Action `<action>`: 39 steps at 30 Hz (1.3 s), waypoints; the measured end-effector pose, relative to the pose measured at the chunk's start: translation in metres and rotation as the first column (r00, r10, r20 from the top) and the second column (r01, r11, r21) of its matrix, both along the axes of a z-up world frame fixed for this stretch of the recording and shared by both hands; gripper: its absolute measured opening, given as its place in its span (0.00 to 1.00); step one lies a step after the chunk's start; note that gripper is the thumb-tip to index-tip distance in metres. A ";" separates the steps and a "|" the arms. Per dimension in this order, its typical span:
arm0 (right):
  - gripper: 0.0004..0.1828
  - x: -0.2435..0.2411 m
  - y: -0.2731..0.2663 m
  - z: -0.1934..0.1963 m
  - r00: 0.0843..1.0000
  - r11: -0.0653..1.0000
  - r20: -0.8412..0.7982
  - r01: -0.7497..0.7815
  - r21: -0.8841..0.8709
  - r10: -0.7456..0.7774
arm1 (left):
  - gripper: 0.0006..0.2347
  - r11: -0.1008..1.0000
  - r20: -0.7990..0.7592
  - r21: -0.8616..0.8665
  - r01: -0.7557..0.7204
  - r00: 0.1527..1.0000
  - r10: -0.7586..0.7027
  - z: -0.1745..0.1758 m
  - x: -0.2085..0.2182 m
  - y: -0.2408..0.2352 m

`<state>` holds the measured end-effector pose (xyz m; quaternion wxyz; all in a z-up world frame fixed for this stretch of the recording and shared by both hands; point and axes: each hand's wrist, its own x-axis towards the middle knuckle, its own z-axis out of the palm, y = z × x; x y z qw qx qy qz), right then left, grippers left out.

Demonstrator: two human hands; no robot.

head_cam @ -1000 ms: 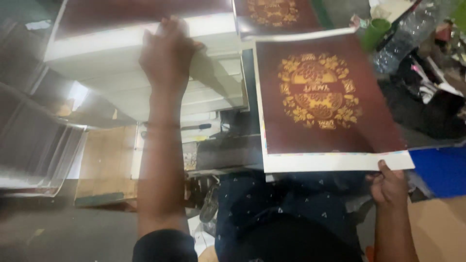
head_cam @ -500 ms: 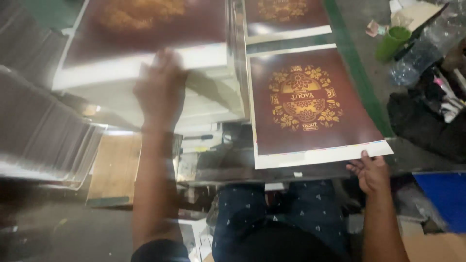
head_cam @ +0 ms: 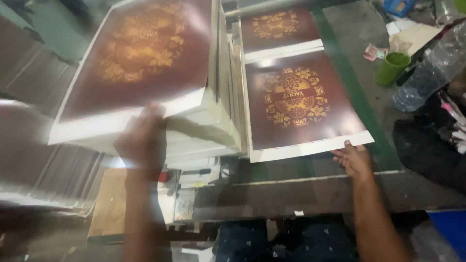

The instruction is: Sorting and stacking printed sheets into piles in a print shop finishing area.

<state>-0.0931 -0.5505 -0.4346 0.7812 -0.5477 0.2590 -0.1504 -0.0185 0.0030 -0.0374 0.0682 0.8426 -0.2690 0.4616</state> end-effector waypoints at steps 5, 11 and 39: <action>0.29 -0.009 0.011 0.009 0.991 0.992 -0.135 0.039 0.117 -0.023 | 0.05 0.999 -0.009 0.039 -0.024 1.000 0.025 0.008 -0.002 -0.002; 0.29 -0.051 0.117 0.068 0.983 0.990 -0.129 -0.137 -0.028 0.133 | 0.07 0.987 0.129 0.023 0.157 0.979 -0.159 -0.013 -0.039 -0.045; 0.17 -0.178 0.079 0.056 0.986 0.928 0.057 0.128 0.350 -0.158 | 0.06 0.940 -0.254 -0.339 0.033 0.959 -0.126 -0.036 -0.072 0.000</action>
